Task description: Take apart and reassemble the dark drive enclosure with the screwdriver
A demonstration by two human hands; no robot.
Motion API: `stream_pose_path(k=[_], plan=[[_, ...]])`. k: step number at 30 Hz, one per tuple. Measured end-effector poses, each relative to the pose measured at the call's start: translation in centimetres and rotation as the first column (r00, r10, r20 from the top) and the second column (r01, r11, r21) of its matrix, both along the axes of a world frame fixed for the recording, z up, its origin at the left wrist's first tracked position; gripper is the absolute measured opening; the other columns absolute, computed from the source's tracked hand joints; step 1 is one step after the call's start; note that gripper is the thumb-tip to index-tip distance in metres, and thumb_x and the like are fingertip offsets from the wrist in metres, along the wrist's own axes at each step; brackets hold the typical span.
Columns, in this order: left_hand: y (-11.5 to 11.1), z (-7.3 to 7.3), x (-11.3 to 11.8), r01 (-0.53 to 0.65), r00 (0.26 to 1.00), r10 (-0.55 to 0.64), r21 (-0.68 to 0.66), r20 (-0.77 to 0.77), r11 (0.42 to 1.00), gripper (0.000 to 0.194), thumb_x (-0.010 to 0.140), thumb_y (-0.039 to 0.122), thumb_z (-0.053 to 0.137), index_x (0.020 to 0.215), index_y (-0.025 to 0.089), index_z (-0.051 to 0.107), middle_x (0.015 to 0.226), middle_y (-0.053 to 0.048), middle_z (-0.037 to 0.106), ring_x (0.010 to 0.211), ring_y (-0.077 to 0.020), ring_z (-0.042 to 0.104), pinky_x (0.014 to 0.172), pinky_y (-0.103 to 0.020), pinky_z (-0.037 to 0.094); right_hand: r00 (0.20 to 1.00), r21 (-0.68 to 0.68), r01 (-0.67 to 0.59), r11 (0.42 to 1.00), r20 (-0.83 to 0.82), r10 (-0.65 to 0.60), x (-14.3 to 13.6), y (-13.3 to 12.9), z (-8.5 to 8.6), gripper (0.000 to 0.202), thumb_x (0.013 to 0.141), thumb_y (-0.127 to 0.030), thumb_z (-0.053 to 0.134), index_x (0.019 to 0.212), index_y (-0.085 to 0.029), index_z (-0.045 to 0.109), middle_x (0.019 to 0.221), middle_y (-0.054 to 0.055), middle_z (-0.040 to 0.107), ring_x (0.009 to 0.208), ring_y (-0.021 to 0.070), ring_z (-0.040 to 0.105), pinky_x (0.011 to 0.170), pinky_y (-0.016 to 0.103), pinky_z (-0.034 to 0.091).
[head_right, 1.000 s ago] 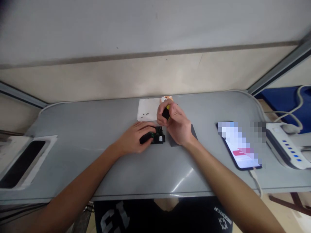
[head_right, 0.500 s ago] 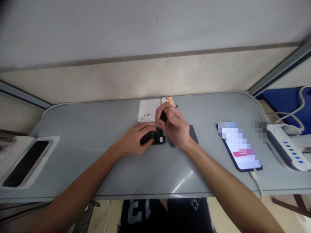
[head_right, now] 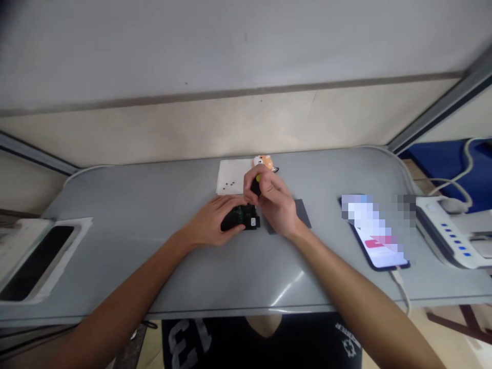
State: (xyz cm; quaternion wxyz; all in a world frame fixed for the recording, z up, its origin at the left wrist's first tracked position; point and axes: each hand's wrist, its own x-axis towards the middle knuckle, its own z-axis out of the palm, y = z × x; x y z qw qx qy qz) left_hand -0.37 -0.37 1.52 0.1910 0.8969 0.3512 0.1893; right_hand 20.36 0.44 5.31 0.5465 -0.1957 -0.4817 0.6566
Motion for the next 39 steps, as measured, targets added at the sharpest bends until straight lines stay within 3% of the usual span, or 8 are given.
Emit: stream_pose_path(k=[6, 12, 28, 39], plan=[[-0.10, -0.15, -0.05, -0.005, 1.000, 0.005, 0.015, 0.012, 1.000, 0.044, 0.094, 0.039, 0.064, 0.134, 0.023, 0.053, 0.133, -0.010, 0.067, 0.126, -0.0303, 0.062, 0.111, -0.049, 0.046, 0.998, 0.006, -0.052, 0.999, -0.021, 0.052, -0.09, -0.14, -0.01, 0.036, 0.103, -0.053, 0.052, 0.086, -0.023, 0.061, 0.066, -0.001, 0.041, 0.062, 0.0149, 0.036, 0.064, 0.033, 0.031], [-0.12, -0.11, 0.07, -0.007, 1.000, 0.007, 0.019, 0.011, 1.000, 0.044, 0.092, 0.039, 0.066, 0.132, 0.023, 0.054, 0.134, -0.011, 0.066, 0.125, -0.0311, 0.062, 0.109, -0.049, 0.048, 1.000, 0.013, -0.007, 1.000, 0.004, 0.007, -0.14, -0.11, -0.02, 0.036, 0.101, -0.055, 0.054, 0.085, -0.023, 0.061, 0.066, -0.001, 0.042, 0.062, 0.0153, 0.036, 0.063, 0.033, 0.031], [-0.26, -0.15, -0.02, -0.009, 1.000, 0.008, 0.039, 0.011, 0.999, 0.044, 0.093, 0.040, 0.066, 0.132, 0.024, 0.055, 0.133, -0.010, 0.067, 0.126, -0.0298, 0.062, 0.111, -0.049, 0.047, 0.998, 0.020, -0.054, 0.998, -0.045, 0.054, -0.27, -0.12, -0.29, 0.035, 0.102, -0.052, 0.051, 0.086, -0.023, 0.062, 0.065, -0.002, 0.040, 0.062, 0.0152, 0.036, 0.064, 0.032, 0.028], [-0.18, 0.10, -0.07, -0.004, 1.000, 0.004, 0.030, 0.012, 1.000, 0.040, 0.094, 0.038, 0.064, 0.130, 0.024, 0.056, 0.133, -0.010, 0.066, 0.124, -0.0300, 0.062, 0.109, -0.050, 0.048, 1.000, -0.002, 0.016, 1.000, -0.012, -0.016, -0.26, -0.02, -0.19, 0.035, 0.100, -0.055, 0.054, 0.085, -0.024, 0.061, 0.069, -0.001, 0.041, 0.062, 0.0159, 0.035, 0.064, 0.034, 0.029]])
